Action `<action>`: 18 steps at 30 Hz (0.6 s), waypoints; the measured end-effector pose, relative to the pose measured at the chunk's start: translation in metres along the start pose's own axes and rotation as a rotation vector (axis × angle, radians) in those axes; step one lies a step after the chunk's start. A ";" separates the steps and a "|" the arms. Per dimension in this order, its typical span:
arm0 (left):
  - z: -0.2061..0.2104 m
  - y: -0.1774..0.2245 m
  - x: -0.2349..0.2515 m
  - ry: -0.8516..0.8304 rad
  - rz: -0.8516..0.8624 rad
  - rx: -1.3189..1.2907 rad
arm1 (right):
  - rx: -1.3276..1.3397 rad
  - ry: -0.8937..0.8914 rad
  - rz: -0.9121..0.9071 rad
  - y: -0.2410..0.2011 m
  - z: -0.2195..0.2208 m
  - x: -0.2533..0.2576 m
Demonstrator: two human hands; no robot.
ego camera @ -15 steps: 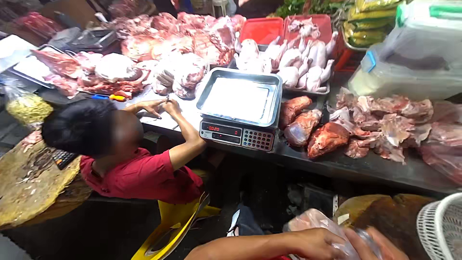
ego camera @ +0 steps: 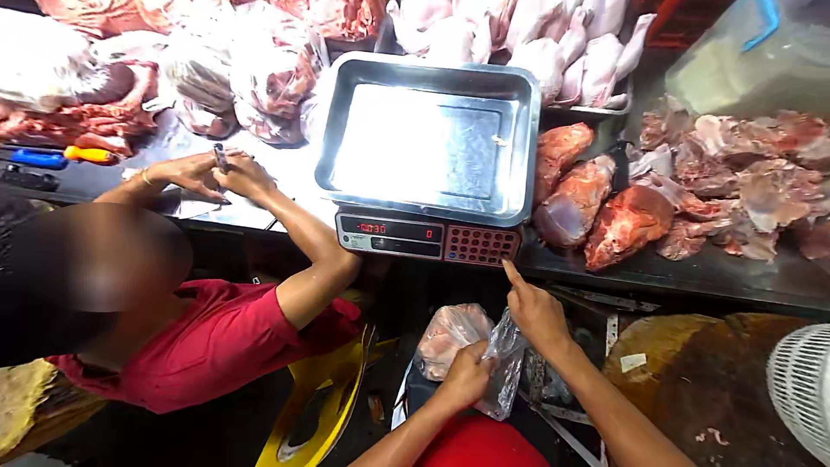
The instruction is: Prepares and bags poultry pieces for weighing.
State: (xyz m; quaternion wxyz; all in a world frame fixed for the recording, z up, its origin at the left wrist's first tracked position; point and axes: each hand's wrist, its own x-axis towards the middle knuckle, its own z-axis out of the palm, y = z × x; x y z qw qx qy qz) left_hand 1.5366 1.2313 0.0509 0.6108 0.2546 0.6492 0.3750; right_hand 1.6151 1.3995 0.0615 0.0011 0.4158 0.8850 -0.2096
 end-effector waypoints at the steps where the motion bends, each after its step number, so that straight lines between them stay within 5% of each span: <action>1: -0.008 0.000 -0.001 0.007 -0.005 0.012 | -0.009 -0.006 0.022 -0.005 -0.002 -0.001; 4: -0.024 -0.001 -0.003 0.018 -0.006 0.062 | 0.059 -0.097 0.106 -0.019 -0.016 0.003; 8: -0.029 0.011 -0.008 0.000 0.039 0.112 | 0.611 -0.432 0.197 0.001 -0.050 -0.007; 12: -0.008 0.031 -0.015 -0.068 0.160 0.171 | 0.388 -0.774 0.196 0.024 -0.040 -0.065; 15: 0.008 0.041 -0.012 -0.093 0.204 0.209 | 0.380 -0.803 0.129 0.043 -0.026 -0.094; 18: 0.017 0.037 -0.010 -0.054 0.150 0.131 | 0.801 -0.671 0.015 0.062 -0.052 -0.099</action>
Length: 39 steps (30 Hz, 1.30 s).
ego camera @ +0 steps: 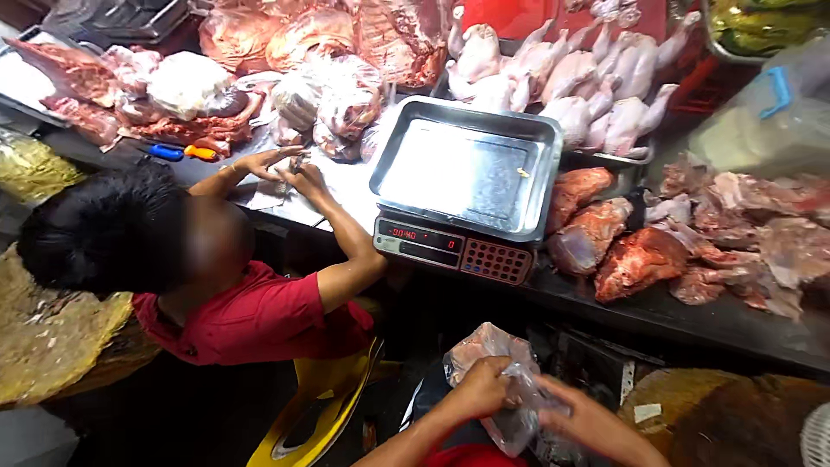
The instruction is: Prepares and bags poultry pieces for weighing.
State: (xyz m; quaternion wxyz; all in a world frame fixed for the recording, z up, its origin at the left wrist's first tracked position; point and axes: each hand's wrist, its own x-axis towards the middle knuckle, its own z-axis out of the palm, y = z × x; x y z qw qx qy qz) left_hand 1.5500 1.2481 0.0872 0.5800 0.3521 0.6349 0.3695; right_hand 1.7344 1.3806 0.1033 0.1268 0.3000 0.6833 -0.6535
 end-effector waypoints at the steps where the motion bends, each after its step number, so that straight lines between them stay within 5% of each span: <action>1: 0.002 -0.005 0.001 0.013 -0.018 -0.019 | 0.055 0.128 -0.062 -0.008 -0.008 0.006; 5: 0.020 -0.017 0.001 0.003 -0.026 -0.019 | -0.024 0.698 -0.134 -0.032 -0.016 0.084; 11: 0.030 -0.018 0.000 0.003 -0.031 0.048 | 0.010 0.812 -0.165 -0.063 -0.018 0.151; 20: 0.013 -0.037 -0.012 -0.049 -0.049 0.113 | 0.403 0.842 -0.073 -0.066 -0.016 0.172; 39: -0.006 -0.039 -0.015 -0.064 -0.058 0.175 | 0.305 0.729 -0.082 -0.056 -0.029 0.159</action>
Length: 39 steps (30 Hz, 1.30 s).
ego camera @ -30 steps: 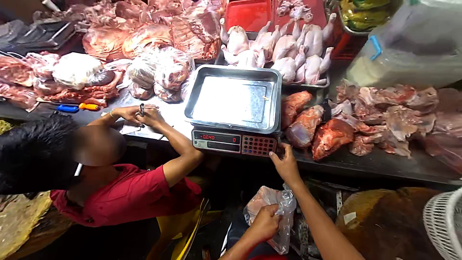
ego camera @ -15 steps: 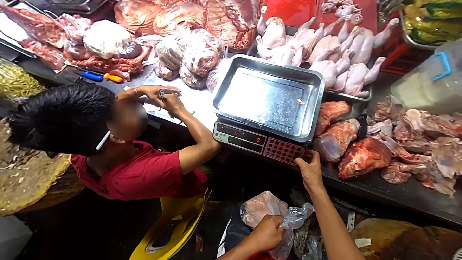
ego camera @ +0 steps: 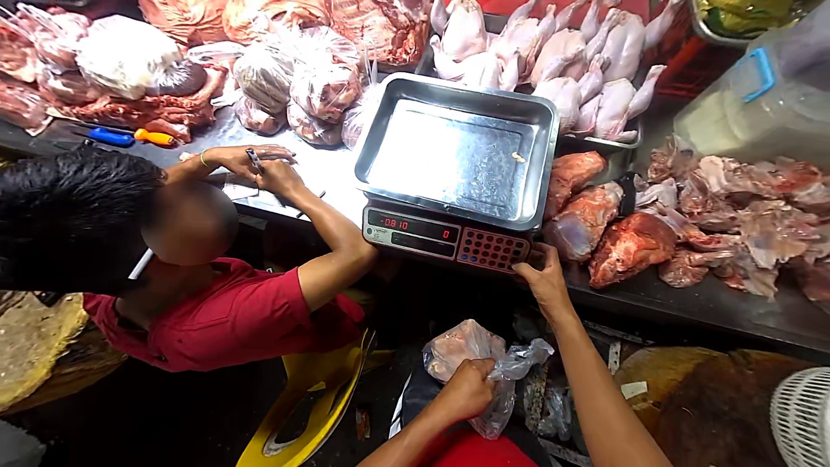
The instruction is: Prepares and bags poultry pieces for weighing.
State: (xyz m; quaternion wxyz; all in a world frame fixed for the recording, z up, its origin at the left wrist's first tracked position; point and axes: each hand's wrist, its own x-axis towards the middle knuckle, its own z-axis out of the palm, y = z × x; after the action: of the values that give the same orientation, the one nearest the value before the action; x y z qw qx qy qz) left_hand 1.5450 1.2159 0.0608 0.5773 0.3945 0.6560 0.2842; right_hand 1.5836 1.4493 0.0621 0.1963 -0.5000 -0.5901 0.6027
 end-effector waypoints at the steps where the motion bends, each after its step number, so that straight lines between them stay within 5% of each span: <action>1: -0.001 0.001 0.000 0.014 0.001 -0.012 | -0.035 -0.037 0.019 -0.001 -0.007 -0.008; 9: 0.004 0.004 0.007 -0.002 0.059 -0.005 | -0.188 -0.647 0.133 0.054 -0.057 -0.113; 12: 0.005 0.006 0.006 0.031 0.047 -0.026 | -0.112 -0.733 0.192 0.082 -0.063 -0.133; 14: 0.005 0.007 0.004 0.063 0.035 -0.035 | -0.030 -0.553 0.092 0.084 -0.062 -0.134; 18: 0.012 0.010 0.003 0.102 0.004 -0.073 | 0.068 0.151 -0.171 0.042 -0.033 -0.084; 24: 0.017 0.006 -0.003 0.103 -0.008 -0.062 | -0.014 0.046 -0.289 0.019 -0.001 -0.008; 39: 0.020 -0.008 -0.004 0.002 -0.003 -0.010 | 0.231 0.025 -0.103 0.017 0.011 0.003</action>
State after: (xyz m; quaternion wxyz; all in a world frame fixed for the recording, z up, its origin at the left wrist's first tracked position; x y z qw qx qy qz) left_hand 1.5627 1.2067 0.0529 0.5789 0.3904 0.6558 0.2871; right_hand 1.5787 1.4426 0.0434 0.2907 -0.4506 -0.5390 0.6496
